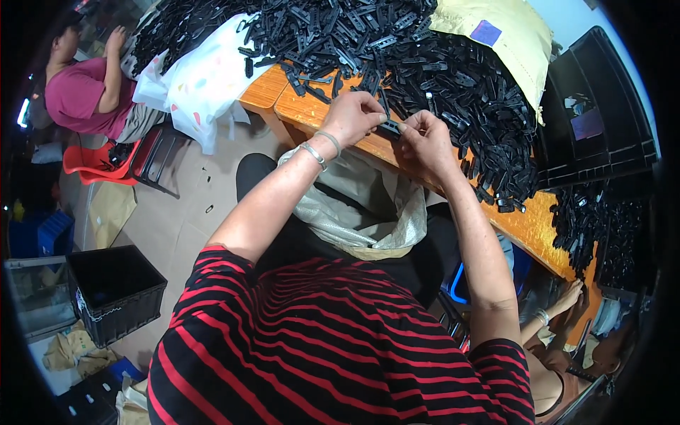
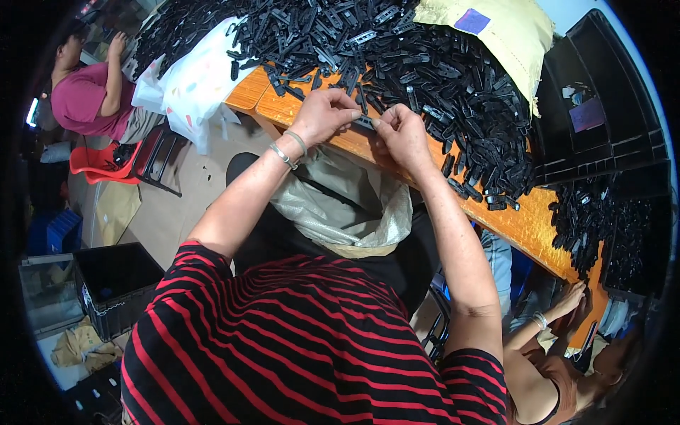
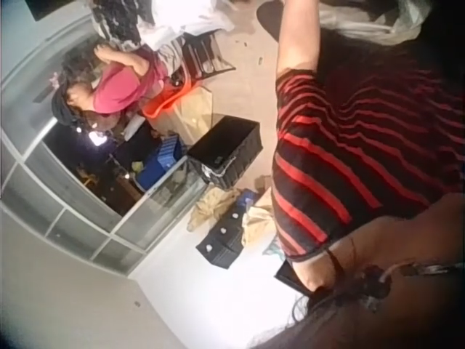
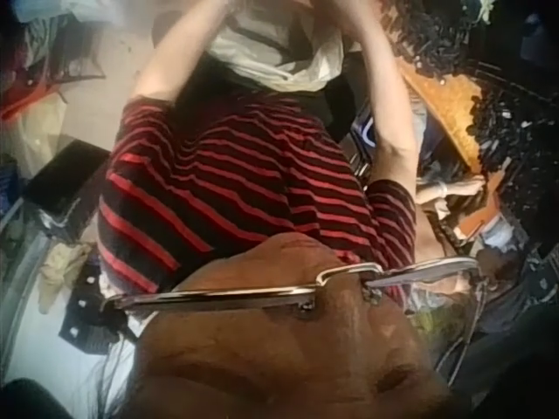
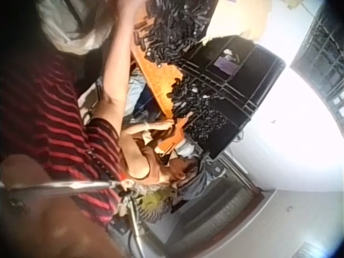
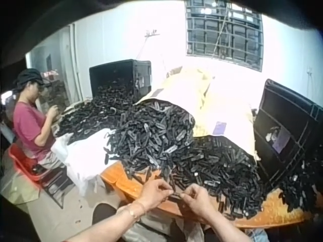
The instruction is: Inspecting black plastic components and placing them into a shipping bag.
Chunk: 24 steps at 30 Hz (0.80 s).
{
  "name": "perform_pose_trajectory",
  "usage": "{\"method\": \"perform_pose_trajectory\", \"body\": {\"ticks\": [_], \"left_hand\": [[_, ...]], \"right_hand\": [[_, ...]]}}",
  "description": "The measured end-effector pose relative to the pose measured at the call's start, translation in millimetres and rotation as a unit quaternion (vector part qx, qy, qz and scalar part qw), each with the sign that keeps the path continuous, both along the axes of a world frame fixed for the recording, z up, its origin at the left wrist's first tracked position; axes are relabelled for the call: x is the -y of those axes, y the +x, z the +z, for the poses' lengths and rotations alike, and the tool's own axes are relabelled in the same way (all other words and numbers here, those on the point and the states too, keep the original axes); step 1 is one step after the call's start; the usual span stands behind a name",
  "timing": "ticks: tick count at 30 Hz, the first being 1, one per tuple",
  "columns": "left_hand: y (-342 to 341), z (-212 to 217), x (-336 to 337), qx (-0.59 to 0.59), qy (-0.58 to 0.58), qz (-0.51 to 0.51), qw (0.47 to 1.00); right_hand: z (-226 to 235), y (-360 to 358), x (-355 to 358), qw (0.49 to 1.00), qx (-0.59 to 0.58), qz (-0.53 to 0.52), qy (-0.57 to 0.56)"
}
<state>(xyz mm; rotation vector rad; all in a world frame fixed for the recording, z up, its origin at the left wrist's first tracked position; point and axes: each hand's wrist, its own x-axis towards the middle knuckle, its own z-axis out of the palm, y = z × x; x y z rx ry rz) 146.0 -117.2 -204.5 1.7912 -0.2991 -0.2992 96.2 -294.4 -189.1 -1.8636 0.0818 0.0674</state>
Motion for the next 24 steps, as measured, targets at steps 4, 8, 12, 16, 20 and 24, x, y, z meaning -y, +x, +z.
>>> {"method": "perform_pose_trajectory", "body": {"ticks": [4, 8, 12, 16, 20, 24], "left_hand": [[-3.0, -4.8, 6.9, 0.034, 0.039, 0.049, 0.997], [-2.4, -12.8, 7.2, 0.053, 0.040, 0.063, 0.996], [-3.3, -10.3, 6.5, 0.062, 0.085, 0.067, 0.992], [-2.7, -9.1, 5.1, 0.016, 0.097, 0.060, 0.993], [-0.2, -5.9, 4.2, 0.077, 0.136, 0.067, 0.985], [-6.2, -8.4, 3.1, 0.101, 0.146, 0.050, 0.983]], "right_hand": [[-6.3, 0.2, 1.4, 1.000, 0.008, 0.001, -0.008], [-11.6, 0.4, -0.7, 1.000, 0.011, -0.007, -0.006], [-13.6, -0.6, -2.1, 1.000, 0.001, -0.017, -0.017], [-24.2, 5.1, 5.0, 0.991, 0.055, -0.012, -0.123], [-29.3, 8.9, 4.5, 0.982, 0.103, -0.026, -0.156], [-34.4, 3.6, 7.3, 0.985, 0.108, -0.010, -0.138]]}}
